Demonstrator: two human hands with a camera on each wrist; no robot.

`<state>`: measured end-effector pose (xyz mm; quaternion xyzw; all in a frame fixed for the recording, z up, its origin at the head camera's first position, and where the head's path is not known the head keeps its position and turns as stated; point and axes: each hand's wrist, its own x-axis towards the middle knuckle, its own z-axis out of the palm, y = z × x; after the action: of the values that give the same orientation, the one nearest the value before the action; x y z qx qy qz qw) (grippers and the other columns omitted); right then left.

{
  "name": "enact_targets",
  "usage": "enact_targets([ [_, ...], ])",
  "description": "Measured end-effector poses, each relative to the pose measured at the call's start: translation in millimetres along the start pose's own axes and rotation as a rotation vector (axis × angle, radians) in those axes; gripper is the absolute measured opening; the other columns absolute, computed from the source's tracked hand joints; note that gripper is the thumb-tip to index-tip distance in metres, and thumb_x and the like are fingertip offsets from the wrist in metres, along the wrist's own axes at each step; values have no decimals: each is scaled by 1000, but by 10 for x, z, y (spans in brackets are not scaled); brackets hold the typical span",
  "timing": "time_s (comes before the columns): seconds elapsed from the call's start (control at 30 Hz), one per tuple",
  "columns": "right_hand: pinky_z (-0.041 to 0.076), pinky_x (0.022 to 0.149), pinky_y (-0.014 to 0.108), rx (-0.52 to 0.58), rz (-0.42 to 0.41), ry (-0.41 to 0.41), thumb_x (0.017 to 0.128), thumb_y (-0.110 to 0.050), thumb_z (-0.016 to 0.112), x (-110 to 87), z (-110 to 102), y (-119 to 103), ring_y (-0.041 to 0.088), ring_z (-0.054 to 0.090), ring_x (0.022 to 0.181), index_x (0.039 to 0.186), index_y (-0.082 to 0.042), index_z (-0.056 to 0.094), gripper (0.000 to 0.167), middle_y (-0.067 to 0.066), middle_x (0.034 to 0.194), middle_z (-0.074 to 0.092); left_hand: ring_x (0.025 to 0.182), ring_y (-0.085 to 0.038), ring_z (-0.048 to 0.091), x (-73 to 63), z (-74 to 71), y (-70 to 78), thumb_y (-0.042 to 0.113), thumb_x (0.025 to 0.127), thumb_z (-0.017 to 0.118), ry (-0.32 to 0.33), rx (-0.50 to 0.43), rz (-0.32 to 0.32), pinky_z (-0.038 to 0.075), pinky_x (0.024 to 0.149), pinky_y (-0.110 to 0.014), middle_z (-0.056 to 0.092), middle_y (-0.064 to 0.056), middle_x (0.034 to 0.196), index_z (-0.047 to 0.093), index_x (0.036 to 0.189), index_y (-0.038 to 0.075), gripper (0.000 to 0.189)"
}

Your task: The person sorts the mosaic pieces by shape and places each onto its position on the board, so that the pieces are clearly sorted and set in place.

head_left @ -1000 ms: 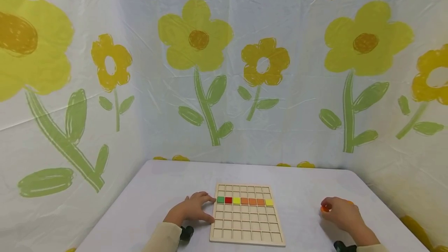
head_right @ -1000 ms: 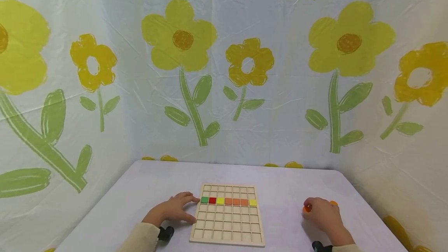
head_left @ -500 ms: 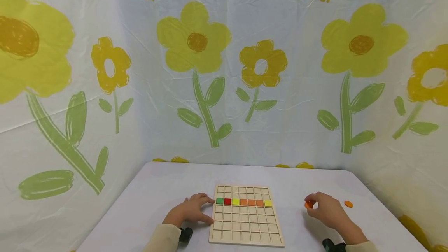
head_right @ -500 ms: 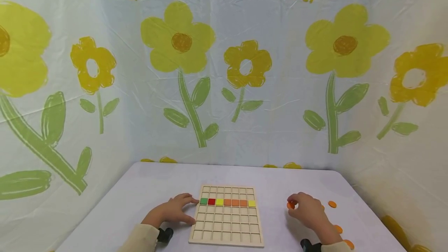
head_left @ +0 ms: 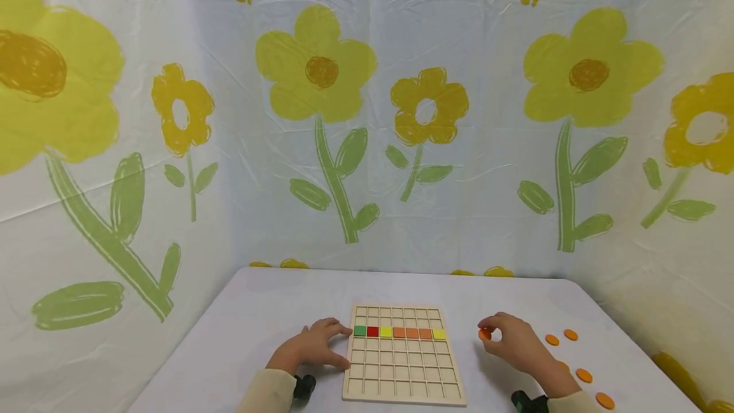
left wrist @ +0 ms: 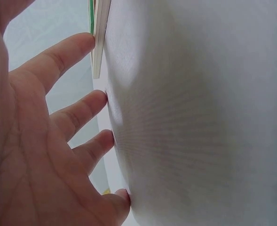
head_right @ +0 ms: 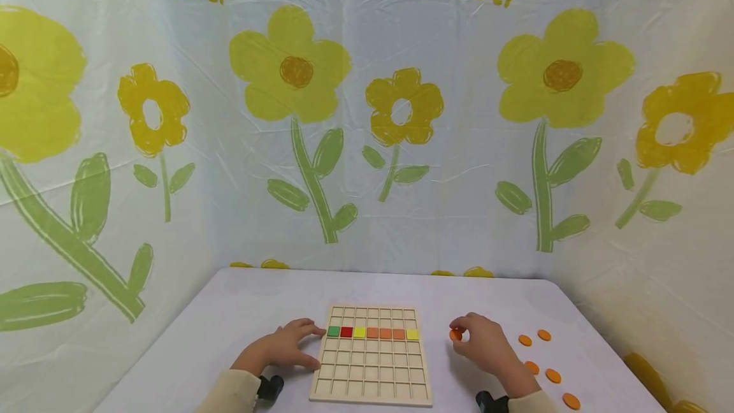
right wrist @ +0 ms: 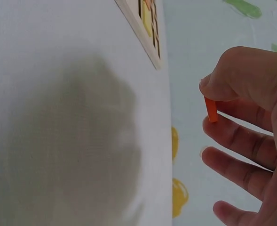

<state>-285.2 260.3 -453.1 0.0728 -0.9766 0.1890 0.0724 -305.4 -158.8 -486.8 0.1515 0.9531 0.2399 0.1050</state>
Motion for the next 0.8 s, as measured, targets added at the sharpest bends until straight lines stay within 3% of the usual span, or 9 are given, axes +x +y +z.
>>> enact_targets([
  [0.23, 54, 83, 45, 19, -22, -5, 78, -17, 78, 34, 88, -96, 15, 59, 87, 101, -15, 72, 24, -6, 90, 63, 142, -37, 31, -24, -15, 22, 52, 71, 80, 3, 6, 6, 15, 111, -72, 40, -11, 150, 59, 130, 27, 68],
  [0.8, 52, 90, 47, 21, -67, -44, 79, -19, 77, 86, 295, -327, 14, 60, 90, 95, -18, 72, 16, -9, 91, 67, 142, -38, 30, -14, 4, -6, 53, 71, 79, -2, -11, 9, 14, 111, -72, 39, -11, 150, 59, 131, 27, 69],
])
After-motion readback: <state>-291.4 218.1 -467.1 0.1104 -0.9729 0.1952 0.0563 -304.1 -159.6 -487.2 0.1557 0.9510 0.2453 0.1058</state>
